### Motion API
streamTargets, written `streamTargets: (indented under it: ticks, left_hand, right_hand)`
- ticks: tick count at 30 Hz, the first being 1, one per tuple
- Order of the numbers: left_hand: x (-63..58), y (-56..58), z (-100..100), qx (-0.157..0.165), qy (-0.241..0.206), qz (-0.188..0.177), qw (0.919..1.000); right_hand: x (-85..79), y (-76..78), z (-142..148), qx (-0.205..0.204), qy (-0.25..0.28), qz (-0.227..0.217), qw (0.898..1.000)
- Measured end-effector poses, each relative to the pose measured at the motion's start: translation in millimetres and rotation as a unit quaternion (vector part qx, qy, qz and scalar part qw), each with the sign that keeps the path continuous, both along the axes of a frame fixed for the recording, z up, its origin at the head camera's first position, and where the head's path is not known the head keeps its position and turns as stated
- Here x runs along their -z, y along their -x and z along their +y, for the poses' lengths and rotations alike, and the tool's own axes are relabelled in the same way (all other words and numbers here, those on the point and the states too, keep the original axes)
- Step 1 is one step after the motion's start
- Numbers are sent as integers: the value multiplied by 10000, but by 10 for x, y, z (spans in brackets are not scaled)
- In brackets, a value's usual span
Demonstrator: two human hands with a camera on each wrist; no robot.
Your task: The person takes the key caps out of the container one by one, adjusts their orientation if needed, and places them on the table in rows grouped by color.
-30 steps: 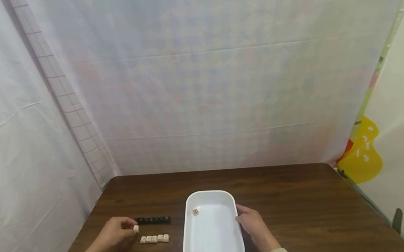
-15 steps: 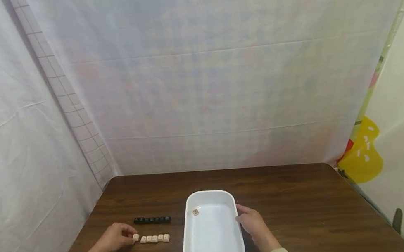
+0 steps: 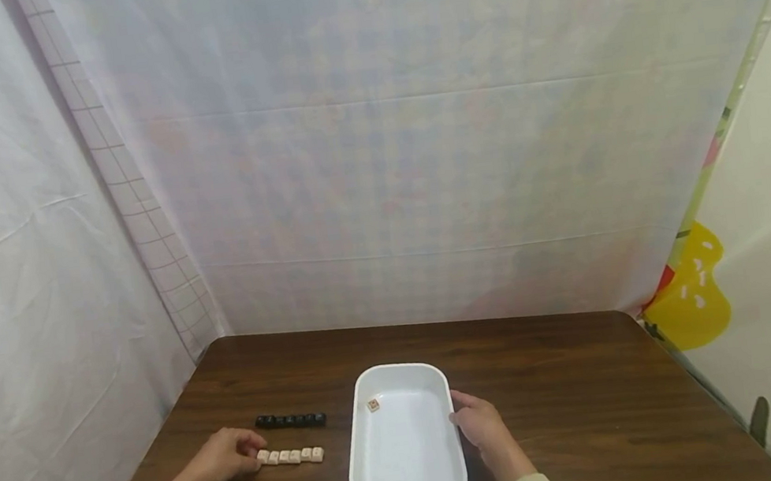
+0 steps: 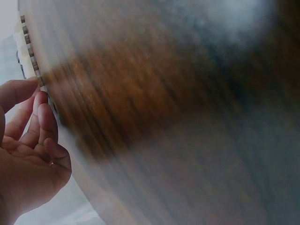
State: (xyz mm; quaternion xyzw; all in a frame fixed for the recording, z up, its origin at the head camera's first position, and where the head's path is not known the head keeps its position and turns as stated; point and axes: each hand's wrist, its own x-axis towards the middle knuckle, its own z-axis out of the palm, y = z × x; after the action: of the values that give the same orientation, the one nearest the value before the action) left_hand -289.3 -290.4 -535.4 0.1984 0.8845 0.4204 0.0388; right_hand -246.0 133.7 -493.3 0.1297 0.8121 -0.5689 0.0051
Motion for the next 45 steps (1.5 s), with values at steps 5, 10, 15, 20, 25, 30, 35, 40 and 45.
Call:
streamTargets:
  ticks: [5,10,15,20,25,30,35,40,45]
  left_hand:
    - [4,-3,-3,-47,-11,-97,9999]
    - [-23,3,-8,-27,-26,-37,10000]
    - [-107,47,29,-117,-24,176,9998]
    - [-238,80,119,-154,35,321,9994]
    - [-377,106,285,-145,216,827,9962]
    - [-485,140,559,-228,354,1188,9920]
    - [-550,233,917,-11,483,1576,9863]
    - [-602,283,1310,100,721,1547,9853]
    - [-556,312,1650,-5,1059,1509,9829]
  right_hand:
    - [3,3,-3,33,102,-64,9999]
    - [21,-1,1,1,284,-30,9996]
    - [14,-2,-1,23,241,-4,9997]
    - [6,-7,-3,33,237,-41,9997]
    - [8,-18,0,21,310,-10,9995]
    - [10,-23,0,10,321,47,9995]
    - [7,-22,7,-4,172,147,9997]
    - [9,-18,14,16,171,99,9998]
    - [21,-16,14,6,219,86,9997]
